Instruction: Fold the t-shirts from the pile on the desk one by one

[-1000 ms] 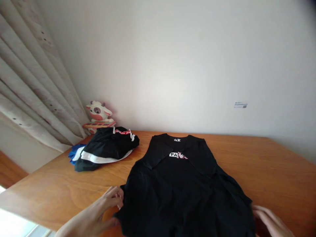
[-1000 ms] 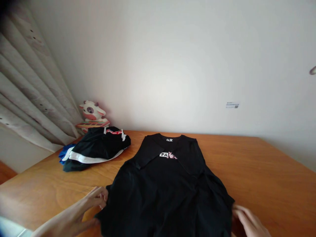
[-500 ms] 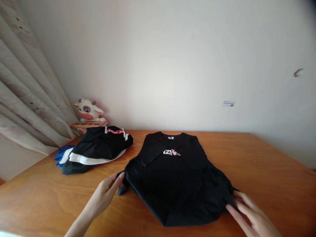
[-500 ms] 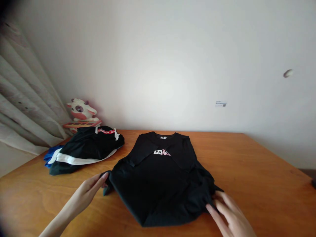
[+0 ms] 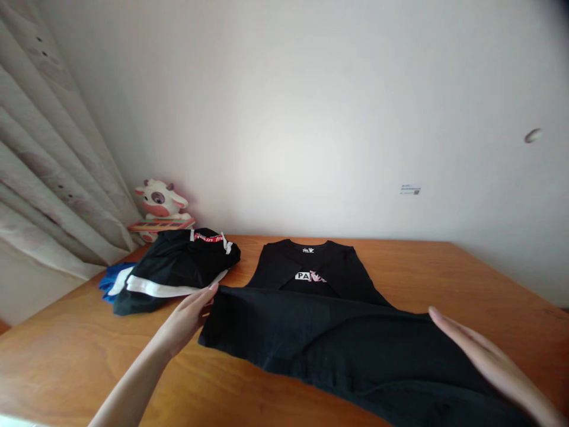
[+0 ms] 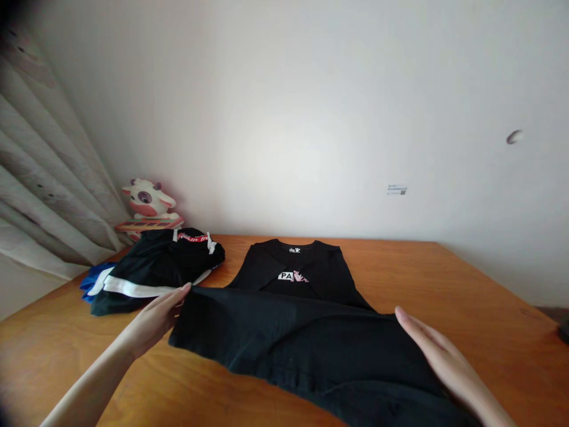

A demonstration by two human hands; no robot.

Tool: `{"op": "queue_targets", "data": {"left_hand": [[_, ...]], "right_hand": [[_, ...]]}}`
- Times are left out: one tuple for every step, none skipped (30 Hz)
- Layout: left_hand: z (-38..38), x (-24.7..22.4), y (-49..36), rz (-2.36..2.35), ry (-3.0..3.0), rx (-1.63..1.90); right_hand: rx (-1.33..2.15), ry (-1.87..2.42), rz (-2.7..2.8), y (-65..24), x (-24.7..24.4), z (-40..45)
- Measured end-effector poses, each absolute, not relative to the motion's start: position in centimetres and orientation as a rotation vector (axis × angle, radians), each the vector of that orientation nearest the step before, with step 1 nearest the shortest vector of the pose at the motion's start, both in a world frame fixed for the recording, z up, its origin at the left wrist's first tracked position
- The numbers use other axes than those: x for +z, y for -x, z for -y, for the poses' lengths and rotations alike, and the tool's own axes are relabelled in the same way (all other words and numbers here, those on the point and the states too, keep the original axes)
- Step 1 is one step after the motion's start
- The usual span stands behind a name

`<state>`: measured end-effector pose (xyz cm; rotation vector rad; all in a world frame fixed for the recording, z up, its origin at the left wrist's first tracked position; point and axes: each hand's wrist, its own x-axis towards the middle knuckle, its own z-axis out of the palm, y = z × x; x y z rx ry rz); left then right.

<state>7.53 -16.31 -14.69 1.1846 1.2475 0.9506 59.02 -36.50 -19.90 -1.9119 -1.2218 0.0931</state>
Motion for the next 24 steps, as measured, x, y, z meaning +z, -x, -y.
{"op": "queue_targets", "data": {"left_hand": [[16.2, -15.7, -7.3, -1.246, -1.297, 0.9], [16.1, -16.8, -6.9, -1.231, -1.428, 0.842], [16.0, -17.9, -6.4, -1.218, -1.559, 0.796], [16.0, -18.9, -5.8, -1.216, -1.676, 0.77], [15.9, -19.8, -5.1, -1.239, -1.776, 0.766], [15.9, -20.5, -4.4, -1.287, -1.864, 0.788], [15.8, -21.0, -3.8, -1.349, -1.953, 0.826], [15.6, -21.3, -3.2, -1.409, -2.053, 0.865], [15.5, -21.4, -2.8, -1.44, -2.173, 0.889], [15.3, -21.2, -2.5, -1.424, -2.31, 0.879], [15.1, -20.9, -2.5, -1.363, -2.449, 0.827], [14.9, -20.6, -2.6, -1.271, -2.571, 0.739], [14.7, -20.2, -2.9, -1.175, -2.665, 0.631], [14.6, -19.8, -3.4, -1.095, -2.732, 0.53], [14.4, -19.5, -4.0, -1.033, -2.776, 0.446], [14.3, -19.4, -4.7, -0.989, -2.802, 0.389], [14.2, -19.3, -5.4, -0.958, -2.814, 0.359], [14.0, -19.3, -6.1, -0.935, -2.813, 0.353], [13.9, -19.5, -6.8, -0.918, -2.8, 0.359], [13.8, -19.8, -7.3, -0.9, -2.778, 0.371], [13.7, -20.1, -7.7, -0.881, -2.75, 0.387], [13.6, -20.4, -8.0, -0.865, -2.715, 0.417], [13.6, -20.7, -8.1, -0.86, -2.669, 0.458], [13.7, -20.9, -8.1, -0.879, -2.61, 0.511]], "right_hand": [[0.144, 1.92, 1.211, -58.7, -20.2, 36.3], [0.199, 1.921, 1.216, -58.5, -20.6, 36.3], [0.246, 1.912, 1.241, -58.2, -21.1, 36.5], [0.271, 1.895, 1.282, -58.1, -21.8, 36.8], [0.277, 1.873, 1.33, -58.1, -22.4, 37.2], [0.256, 1.848, 1.378, -58.3, -23.1, 37.7], [0.219, 1.824, 1.432, -58.6, -23.8, 38.2], [0.169, 1.799, 1.493, -59.0, -24.4, 38.8], [0.118, 1.777, 1.565, -59.5, -25.0, 39.2], [0.072, 1.758, 1.646, -59.9, -25.4, 39.5], [0.04, 1.747, 1.735, -60.3, -25.6, 39.7], [0.022, 1.749, 1.821, -60.6, -25.8, 39.8], [0.01, 1.76, 1.897, -60.7, -25.8, 39.7], [-0.01, 1.77, 1.958, -60.6, -25.7, 39.6], [-0.031, 1.779, 2.004, -60.3, -25.5, 39.3], [-0.048, 1.78, 2.036, -59.9, -25.3, 39.0], [-0.052, 1.769, 2.054, -59.3, -25.0, 38.6], [-0.041, 1.749, 2.058, -58.7, -24.6, 38.2], [-0.01, 1.729, 2.049, -58.0, -24.2, 37.8], [0.036, 1.714, 2.024, -57.3, -23.8, 37.5], [0.083, 1.701, 1.986, -56.6, -23.4, 37.2], [0.116, 1.692, 1.93, -56.1, -23.1, 37.1], [0.137, 1.691, 1.861, -55.7, -22.8, 37.0], [0.152, 1.698, 1.785, -55.5, -22.7, 37.1]]}}
